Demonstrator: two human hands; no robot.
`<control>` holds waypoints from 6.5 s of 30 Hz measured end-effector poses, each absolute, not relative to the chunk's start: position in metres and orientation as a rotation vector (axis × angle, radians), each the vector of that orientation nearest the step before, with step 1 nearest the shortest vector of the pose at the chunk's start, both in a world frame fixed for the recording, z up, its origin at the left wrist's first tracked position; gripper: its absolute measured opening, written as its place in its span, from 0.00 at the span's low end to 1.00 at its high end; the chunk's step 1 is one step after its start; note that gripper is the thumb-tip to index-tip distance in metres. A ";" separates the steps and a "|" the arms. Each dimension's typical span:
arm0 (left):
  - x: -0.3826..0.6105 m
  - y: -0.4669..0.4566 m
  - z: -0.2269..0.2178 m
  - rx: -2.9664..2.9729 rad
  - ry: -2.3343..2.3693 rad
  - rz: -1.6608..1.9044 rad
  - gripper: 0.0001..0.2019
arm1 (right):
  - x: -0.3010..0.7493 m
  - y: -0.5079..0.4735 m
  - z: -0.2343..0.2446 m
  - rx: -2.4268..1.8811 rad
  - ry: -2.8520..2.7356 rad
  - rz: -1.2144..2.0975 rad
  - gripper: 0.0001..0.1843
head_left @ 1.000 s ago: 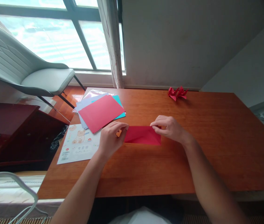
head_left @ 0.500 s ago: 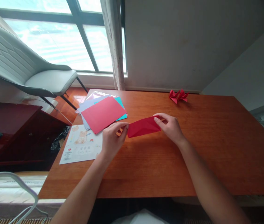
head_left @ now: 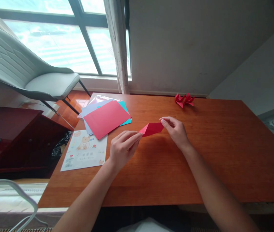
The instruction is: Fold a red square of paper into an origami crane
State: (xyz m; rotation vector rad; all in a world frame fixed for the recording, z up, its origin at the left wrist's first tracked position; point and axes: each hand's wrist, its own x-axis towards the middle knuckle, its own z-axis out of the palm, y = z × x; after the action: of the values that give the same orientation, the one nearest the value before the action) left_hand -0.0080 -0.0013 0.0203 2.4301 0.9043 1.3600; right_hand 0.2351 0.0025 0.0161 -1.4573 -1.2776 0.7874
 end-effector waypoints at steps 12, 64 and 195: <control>-0.010 0.000 0.025 2.230 0.830 1.391 0.14 | 0.236 0.005 0.019 -1.331 -0.986 1.023 0.18; -0.009 0.010 0.021 1.025 1.087 1.165 0.14 | 0.232 -0.002 0.031 -1.242 -1.093 1.175 0.30; -0.006 0.003 0.032 1.859 1.050 1.052 0.06 | 0.216 -0.015 0.039 -1.100 -2.056 0.415 0.05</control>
State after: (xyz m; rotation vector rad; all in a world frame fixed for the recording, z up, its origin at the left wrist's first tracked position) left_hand -0.0058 0.0025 0.0321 1.8593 1.0497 1.0519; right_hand 0.2161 -0.0154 0.0394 -1.1003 -2.0556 0.4147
